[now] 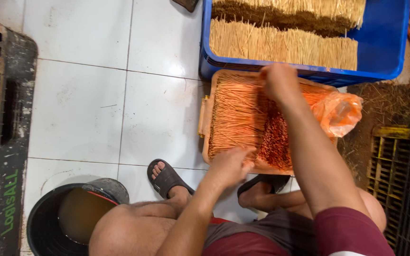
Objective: The person sits on the floor and repeatedly rubs a red powder onto bundles of thin wooden skewers arranged in a tray. They transfer coated skewers to a blue bin and continue applying the powder to new bundles.
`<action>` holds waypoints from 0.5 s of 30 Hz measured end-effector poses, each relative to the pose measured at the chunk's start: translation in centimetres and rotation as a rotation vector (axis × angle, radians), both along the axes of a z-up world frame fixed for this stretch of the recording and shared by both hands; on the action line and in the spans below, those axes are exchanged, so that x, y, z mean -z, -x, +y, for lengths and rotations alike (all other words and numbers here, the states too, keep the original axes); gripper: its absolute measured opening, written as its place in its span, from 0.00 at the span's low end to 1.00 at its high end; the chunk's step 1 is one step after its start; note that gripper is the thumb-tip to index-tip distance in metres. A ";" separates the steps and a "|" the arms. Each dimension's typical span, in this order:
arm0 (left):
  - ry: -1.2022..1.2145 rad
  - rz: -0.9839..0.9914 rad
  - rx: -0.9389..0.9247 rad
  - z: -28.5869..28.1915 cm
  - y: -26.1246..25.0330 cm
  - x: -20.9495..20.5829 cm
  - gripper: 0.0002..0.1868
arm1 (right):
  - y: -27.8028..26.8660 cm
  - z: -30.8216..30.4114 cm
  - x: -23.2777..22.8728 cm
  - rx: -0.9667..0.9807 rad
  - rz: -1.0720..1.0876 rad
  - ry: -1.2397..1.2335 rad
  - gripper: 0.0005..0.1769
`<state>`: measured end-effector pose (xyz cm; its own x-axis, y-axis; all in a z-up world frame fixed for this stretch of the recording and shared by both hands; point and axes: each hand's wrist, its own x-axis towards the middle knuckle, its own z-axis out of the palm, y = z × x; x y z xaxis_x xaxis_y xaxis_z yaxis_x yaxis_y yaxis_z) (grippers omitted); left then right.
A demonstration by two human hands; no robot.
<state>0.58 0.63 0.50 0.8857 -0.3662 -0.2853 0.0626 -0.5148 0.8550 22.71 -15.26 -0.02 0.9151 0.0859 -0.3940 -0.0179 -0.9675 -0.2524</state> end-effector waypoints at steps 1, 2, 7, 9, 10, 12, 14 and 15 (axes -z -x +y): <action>0.026 -0.010 -0.048 0.4 -0.3 0.0 0.20 | 1.2 -1.3 -1.0 -0.020 -0.083 -0.040 0.09; 0.013 0.081 -0.146 0.7 -0.9 0.1 0.20 | 2.4 -2.3 -1.9 -0.038 -0.167 -0.081 0.11; 0.203 0.016 -0.556 2.7 -2.6 0.4 0.17 | 7.4 -4.0 -2.4 0.001 0.110 -0.304 0.12; 0.236 -0.026 -0.635 2.9 -2.6 0.5 0.17 | 8.6 -4.4 -2.4 0.105 0.077 -0.419 0.09; 0.234 -0.045 -0.644 2.8 -2.4 0.7 0.17 | 9.2 -4.6 -2.5 0.165 0.119 -0.444 0.08; 0.245 -0.072 -0.662 2.6 -2.0 1.1 0.17 | 10.4 -4.4 -2.9 0.193 0.079 -0.408 0.07; 0.269 -0.091 -0.677 2.5 -1.8 1.5 0.17 | 11.3 -4.0 -3.5 0.129 -0.087 -0.289 0.07; 0.243 -0.084 -0.679 2.5 -1.8 1.7 0.17 | 11.5 -3.4 -3.7 0.215 0.023 -0.272 0.08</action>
